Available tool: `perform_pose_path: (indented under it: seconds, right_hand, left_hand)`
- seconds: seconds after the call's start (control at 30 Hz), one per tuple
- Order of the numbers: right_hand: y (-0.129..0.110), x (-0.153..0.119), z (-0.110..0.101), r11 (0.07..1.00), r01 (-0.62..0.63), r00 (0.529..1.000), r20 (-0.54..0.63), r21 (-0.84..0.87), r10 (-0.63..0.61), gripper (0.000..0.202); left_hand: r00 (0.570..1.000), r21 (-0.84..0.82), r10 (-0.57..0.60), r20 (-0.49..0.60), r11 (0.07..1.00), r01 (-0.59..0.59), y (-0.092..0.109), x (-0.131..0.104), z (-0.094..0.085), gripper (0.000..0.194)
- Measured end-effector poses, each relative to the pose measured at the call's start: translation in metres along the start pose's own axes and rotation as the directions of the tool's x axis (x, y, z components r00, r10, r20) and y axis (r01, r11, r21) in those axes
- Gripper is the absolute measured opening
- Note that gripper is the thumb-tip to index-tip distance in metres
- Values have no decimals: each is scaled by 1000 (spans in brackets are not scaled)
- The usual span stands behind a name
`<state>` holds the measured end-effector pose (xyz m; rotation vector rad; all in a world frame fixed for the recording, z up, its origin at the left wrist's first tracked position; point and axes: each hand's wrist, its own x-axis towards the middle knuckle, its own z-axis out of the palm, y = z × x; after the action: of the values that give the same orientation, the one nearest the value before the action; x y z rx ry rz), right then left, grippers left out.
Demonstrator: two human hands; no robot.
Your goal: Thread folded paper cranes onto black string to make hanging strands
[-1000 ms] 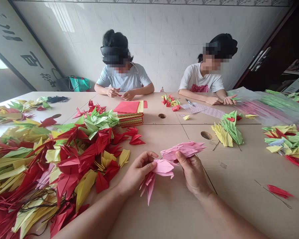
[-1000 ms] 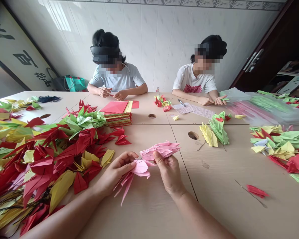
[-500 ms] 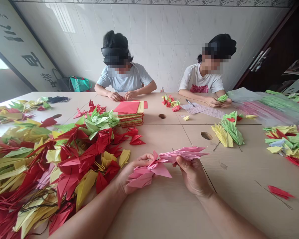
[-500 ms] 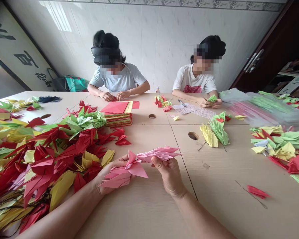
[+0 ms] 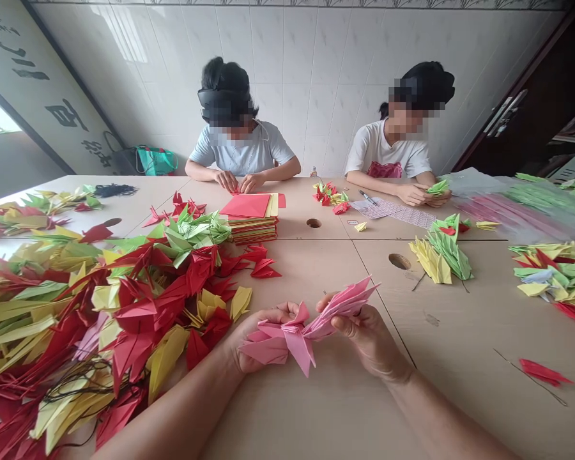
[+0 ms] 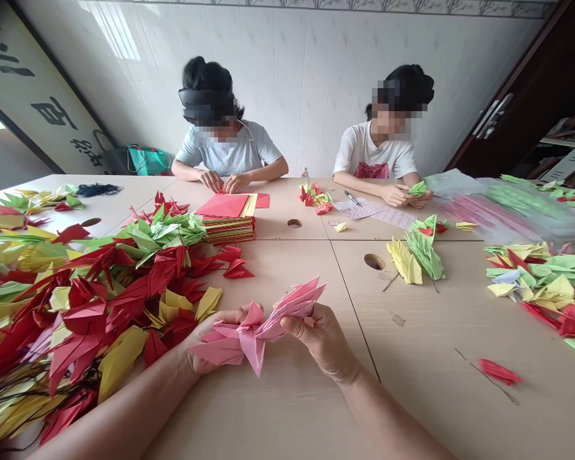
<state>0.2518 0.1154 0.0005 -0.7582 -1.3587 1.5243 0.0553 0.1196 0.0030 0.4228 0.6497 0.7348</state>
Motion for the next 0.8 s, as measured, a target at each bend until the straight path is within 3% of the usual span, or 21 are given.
perform_pose_path:
  seconds: [0.17,0.4,0.7,0.8]
  right_hand:
    - [0,2,1,995,-36,990,-129,90,47,22]
    - [6,2,-3,999,-9,990,-137,36,14,19]
    - [-1,0,1,997,-70,995,74,-34,73,18]
    - [1,0,4,994,-84,994,67,-77,89,17]
  left_hand:
    - [1000,107,15,20,994,-17,-2,2,-1,7]
    - [1000,160,-16,-26,987,20,-3,1,-3,5]
    - [998,202,-56,-33,977,61,-4,6,-9,12]
    - [997,213,-62,-36,975,69,-5,4,-7,13]
